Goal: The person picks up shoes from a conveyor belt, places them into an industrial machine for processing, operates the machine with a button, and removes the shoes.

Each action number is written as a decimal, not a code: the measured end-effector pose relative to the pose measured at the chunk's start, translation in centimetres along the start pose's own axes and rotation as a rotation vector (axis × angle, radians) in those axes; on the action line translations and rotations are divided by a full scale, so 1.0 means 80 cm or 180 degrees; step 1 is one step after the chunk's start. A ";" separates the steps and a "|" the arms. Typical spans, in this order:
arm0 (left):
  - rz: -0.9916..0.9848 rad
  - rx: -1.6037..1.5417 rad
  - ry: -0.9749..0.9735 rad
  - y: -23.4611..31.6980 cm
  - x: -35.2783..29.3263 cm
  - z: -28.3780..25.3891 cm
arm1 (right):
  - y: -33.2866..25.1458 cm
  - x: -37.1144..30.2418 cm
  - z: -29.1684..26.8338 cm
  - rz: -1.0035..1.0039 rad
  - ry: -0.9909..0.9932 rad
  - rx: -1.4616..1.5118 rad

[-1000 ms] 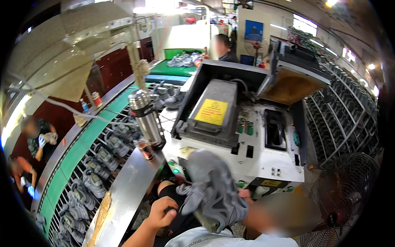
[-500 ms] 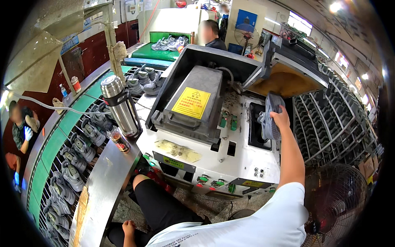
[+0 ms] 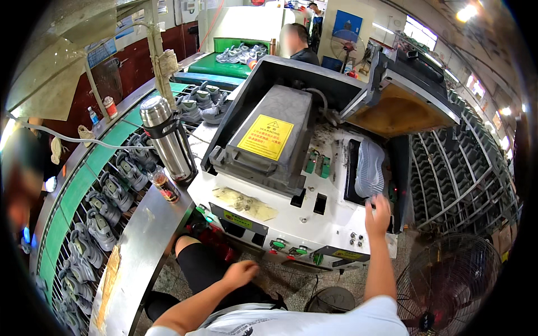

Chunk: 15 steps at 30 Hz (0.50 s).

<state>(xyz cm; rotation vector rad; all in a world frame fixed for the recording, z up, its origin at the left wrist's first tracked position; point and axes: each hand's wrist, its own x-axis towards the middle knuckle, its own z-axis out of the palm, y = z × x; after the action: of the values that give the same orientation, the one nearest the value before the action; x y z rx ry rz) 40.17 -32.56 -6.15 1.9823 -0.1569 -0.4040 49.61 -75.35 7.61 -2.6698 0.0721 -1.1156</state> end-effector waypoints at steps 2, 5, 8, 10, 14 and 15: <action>0.0885 0.0608 -0.0946 0.017 0.035 0.049 | 0.007 -0.123 -0.027 0.0707 0.0769 0.0870; 0.1091 0.0390 -0.1495 0.038 0.079 0.119 | 0.011 -0.247 -0.030 0.3439 0.1709 0.1681; 0.0789 -0.0020 -0.1118 0.041 0.122 0.145 | 0.058 -0.257 -0.046 0.5424 0.2008 0.4318; 0.0370 -0.0590 -0.0961 0.022 0.123 0.139 | 0.052 -0.249 -0.042 0.5184 0.1548 0.4910; 0.0408 -0.0881 -0.0156 -0.025 0.069 0.077 | 0.101 -0.389 0.019 0.5281 -0.1138 0.2941; 0.0371 -0.0844 0.0076 0.010 0.043 0.045 | 0.182 -0.525 0.044 0.5211 -0.1131 0.3780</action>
<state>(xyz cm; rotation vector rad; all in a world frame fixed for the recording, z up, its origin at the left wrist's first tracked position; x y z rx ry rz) 42.21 -36.96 -7.51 1.7072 -0.1926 -0.3085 23.17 -82.88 -27.50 -0.9775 0.9282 0.0202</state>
